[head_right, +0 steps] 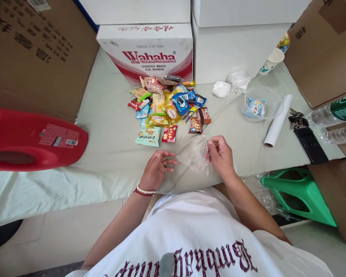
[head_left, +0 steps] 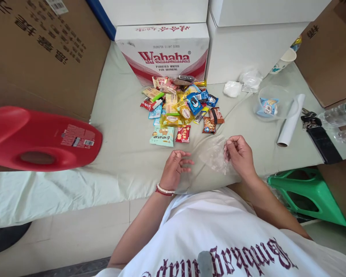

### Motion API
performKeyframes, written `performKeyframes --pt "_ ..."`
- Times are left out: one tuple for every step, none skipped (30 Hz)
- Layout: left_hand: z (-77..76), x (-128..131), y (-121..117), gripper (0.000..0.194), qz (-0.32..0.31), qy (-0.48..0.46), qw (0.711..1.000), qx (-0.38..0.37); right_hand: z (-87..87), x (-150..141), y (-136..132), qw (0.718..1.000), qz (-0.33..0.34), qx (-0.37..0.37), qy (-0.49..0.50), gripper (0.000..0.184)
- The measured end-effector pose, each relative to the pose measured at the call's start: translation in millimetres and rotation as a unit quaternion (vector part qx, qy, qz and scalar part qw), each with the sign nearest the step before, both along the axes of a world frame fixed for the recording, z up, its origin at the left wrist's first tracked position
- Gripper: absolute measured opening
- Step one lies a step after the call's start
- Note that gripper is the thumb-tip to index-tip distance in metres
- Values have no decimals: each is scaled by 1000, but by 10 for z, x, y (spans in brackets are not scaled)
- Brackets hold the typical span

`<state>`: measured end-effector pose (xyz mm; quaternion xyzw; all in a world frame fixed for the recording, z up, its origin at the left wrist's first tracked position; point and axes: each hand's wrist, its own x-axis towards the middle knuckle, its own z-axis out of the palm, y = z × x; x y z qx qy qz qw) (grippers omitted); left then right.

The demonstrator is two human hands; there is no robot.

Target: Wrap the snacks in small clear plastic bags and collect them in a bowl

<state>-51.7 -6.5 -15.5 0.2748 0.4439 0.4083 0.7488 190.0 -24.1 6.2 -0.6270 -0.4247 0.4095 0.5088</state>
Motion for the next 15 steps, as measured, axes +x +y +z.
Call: performKeyframes --pt "31 54 -30 56 -16 15 1000 8 14 -21 6 1000 -10 -2 -16 28" --pt "61 113 -70 64 -35 32 999 17 29 -42 8 999 -19 -2 -37 27" --pt "89 173 -119 68 -54 56 997 29 44 -64 9 998 -26 -1 -65 26" --pt "115 231 -170 68 -63 90 993 42 59 -84 9 995 -31 4 -99 24" --pt "138 283 -218 65 -58 133 988 58 74 -101 11 990 -35 10 -137 23" --pt "157 326 -261 59 -40 180 980 76 88 -116 13 984 -38 18 -175 22" --pt "171 359 -293 52 -16 223 970 93 100 -129 17 977 -42 25 -206 21" --pt "179 384 -314 47 5 255 961 108 109 -139 21 972 -44 31 -228 21" --pt "181 403 -321 47 14 269 956 119 114 -150 25 969 -44 35 -241 21" --pt "176 423 -314 50 7 267 956 124 116 -161 28 968 -40 37 -243 21" --pt "164 448 -295 53 -9 250 961 120 115 -175 27 970 -33 40 -238 21" --pt "143 482 -263 54 -24 226 968 107 111 -191 22 972 -24 43 -229 21" --pt "116 528 -220 53 -30 203 975 87 104 -211 12 975 -16 47 -218 20" --pt "84 585 -170 51 -23 186 980 63 95 -234 -3 977 -8 51 -208 20" --pt "49 650 -115 50 -8 176 984 39 87 -257 -21 979 -2 55 -198 20"
